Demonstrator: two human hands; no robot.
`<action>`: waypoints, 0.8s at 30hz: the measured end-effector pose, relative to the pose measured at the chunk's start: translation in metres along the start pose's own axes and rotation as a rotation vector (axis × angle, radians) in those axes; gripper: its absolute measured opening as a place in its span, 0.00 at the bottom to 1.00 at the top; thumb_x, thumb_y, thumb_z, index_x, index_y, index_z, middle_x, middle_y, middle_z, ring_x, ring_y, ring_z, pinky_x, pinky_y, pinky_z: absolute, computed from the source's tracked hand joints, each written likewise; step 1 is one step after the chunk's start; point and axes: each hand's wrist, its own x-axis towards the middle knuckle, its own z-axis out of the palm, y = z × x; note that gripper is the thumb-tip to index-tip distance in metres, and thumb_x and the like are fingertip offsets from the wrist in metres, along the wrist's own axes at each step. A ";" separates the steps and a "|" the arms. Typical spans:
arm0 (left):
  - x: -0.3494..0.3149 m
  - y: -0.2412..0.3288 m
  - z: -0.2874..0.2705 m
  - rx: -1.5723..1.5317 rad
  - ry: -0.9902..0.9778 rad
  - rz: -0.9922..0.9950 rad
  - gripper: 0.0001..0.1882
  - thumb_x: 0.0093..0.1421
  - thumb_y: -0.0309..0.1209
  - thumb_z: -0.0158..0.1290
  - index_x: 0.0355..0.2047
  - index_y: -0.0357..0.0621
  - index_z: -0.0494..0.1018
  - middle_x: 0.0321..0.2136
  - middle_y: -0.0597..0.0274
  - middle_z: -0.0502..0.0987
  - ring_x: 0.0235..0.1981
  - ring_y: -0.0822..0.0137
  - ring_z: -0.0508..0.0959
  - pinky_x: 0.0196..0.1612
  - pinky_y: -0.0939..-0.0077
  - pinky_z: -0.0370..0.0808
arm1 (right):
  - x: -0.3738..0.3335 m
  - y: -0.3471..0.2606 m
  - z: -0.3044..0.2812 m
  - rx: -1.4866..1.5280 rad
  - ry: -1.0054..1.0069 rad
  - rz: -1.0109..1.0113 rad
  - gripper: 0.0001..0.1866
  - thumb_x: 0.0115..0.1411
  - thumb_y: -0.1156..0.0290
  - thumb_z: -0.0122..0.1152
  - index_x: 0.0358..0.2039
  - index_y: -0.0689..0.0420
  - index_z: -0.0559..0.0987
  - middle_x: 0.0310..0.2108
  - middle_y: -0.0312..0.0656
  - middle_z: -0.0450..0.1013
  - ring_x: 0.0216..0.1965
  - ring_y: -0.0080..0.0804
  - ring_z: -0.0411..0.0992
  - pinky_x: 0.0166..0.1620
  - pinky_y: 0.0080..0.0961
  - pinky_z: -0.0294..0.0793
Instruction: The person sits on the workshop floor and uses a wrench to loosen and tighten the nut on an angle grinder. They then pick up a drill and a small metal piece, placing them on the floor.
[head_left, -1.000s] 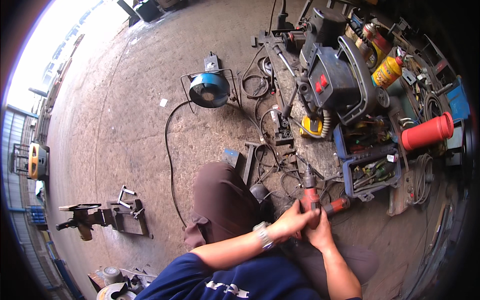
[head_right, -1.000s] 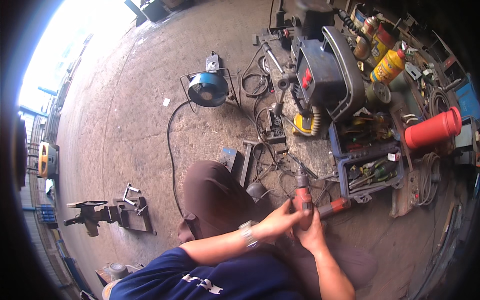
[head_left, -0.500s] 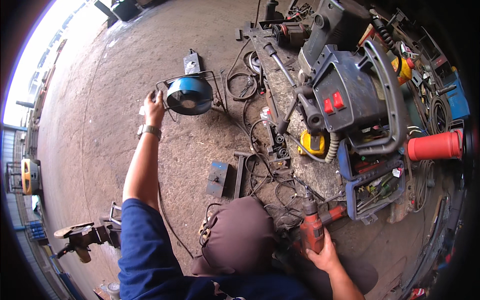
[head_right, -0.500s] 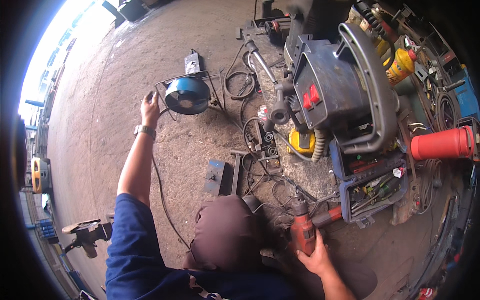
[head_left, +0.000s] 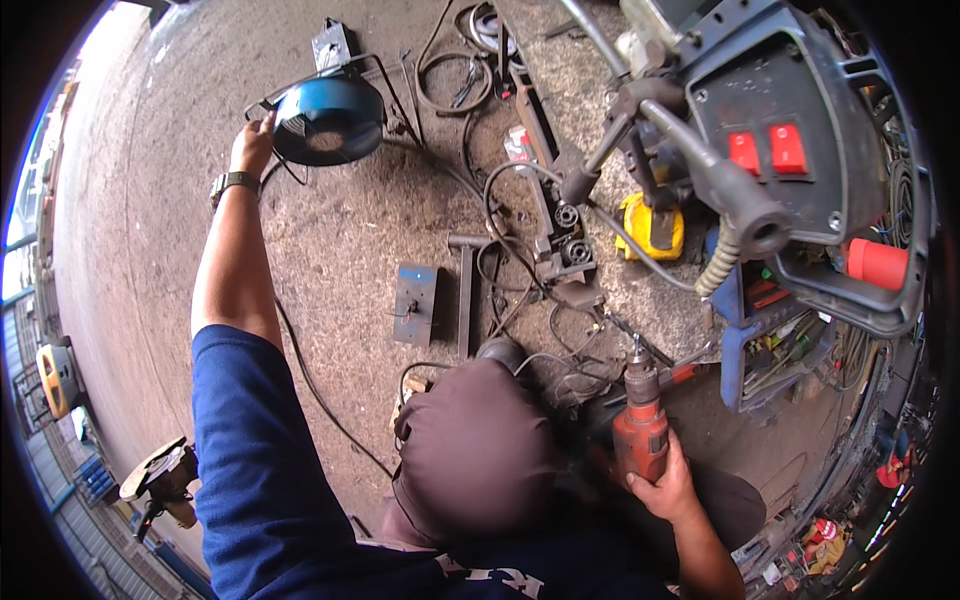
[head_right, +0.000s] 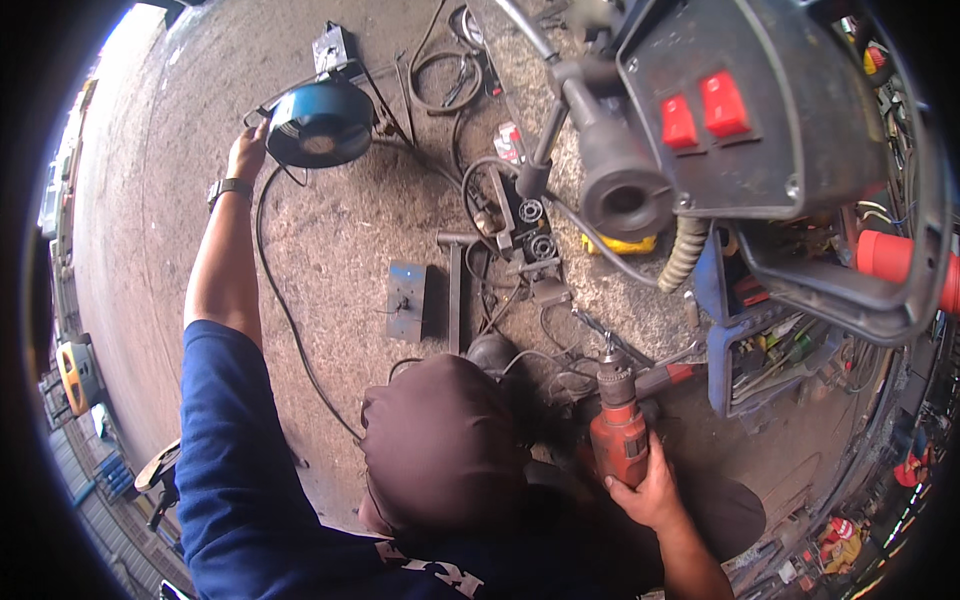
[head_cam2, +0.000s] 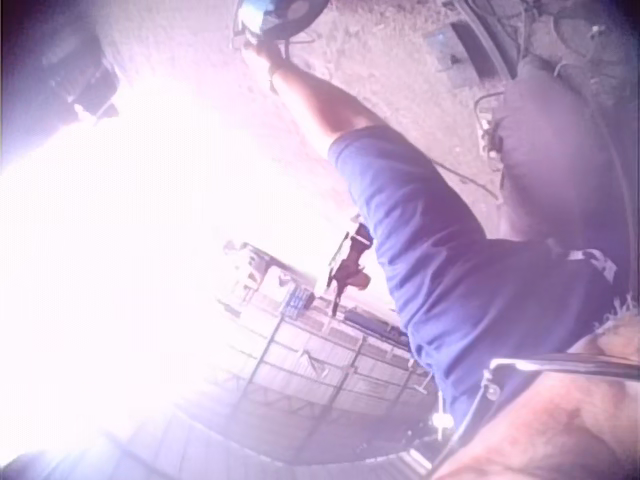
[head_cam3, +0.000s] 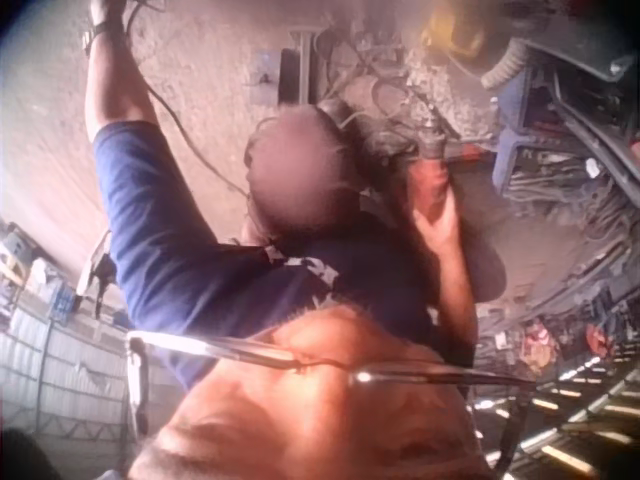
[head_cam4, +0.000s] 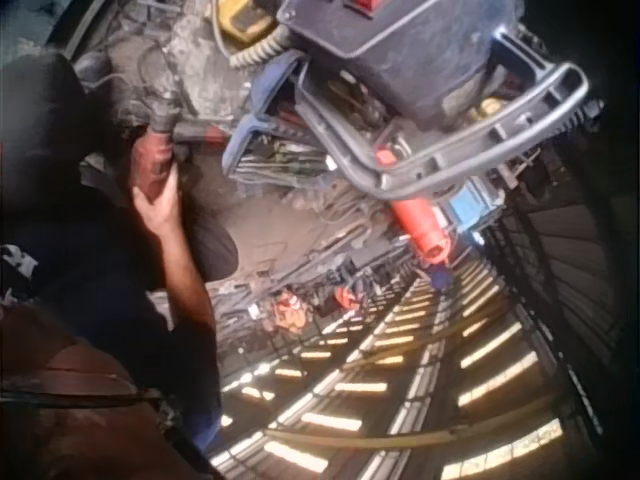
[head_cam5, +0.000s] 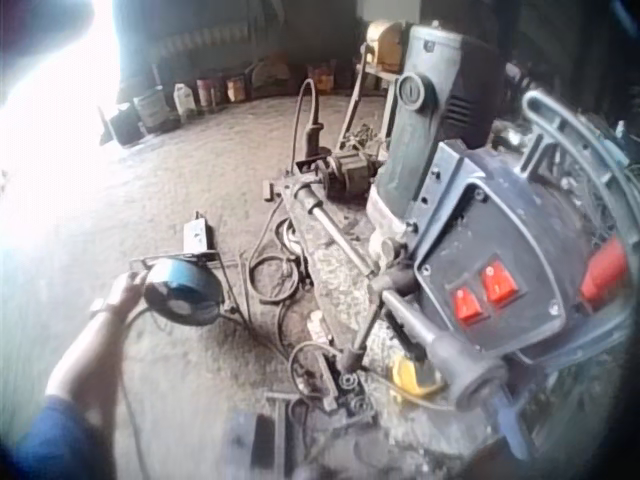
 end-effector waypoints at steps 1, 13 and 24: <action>-0.004 0.000 0.005 0.034 0.034 -0.062 0.34 0.65 0.58 0.46 0.45 0.34 0.78 0.43 0.34 0.79 0.50 0.41 0.77 0.54 0.55 0.72 | -0.001 -0.001 0.002 0.010 -0.001 0.008 0.50 0.48 0.68 0.72 0.66 0.69 0.54 0.54 0.59 0.72 0.56 0.51 0.72 0.59 0.40 0.70; 0.007 -0.014 0.030 -0.631 0.073 -0.447 0.36 0.66 0.60 0.45 0.58 0.40 0.69 0.52 0.50 0.71 0.52 0.55 0.68 0.53 0.61 0.65 | -0.005 -0.005 0.009 0.011 0.006 0.016 0.48 0.48 0.70 0.71 0.65 0.70 0.54 0.53 0.59 0.72 0.56 0.50 0.72 0.59 0.42 0.69; -0.010 -0.031 0.039 -0.437 0.113 -0.634 0.37 0.65 0.65 0.41 0.42 0.43 0.82 0.43 0.48 0.82 0.48 0.50 0.80 0.53 0.61 0.71 | -0.004 -0.017 0.015 0.050 0.029 0.048 0.45 0.49 0.70 0.69 0.64 0.68 0.57 0.53 0.57 0.71 0.56 0.48 0.72 0.59 0.40 0.68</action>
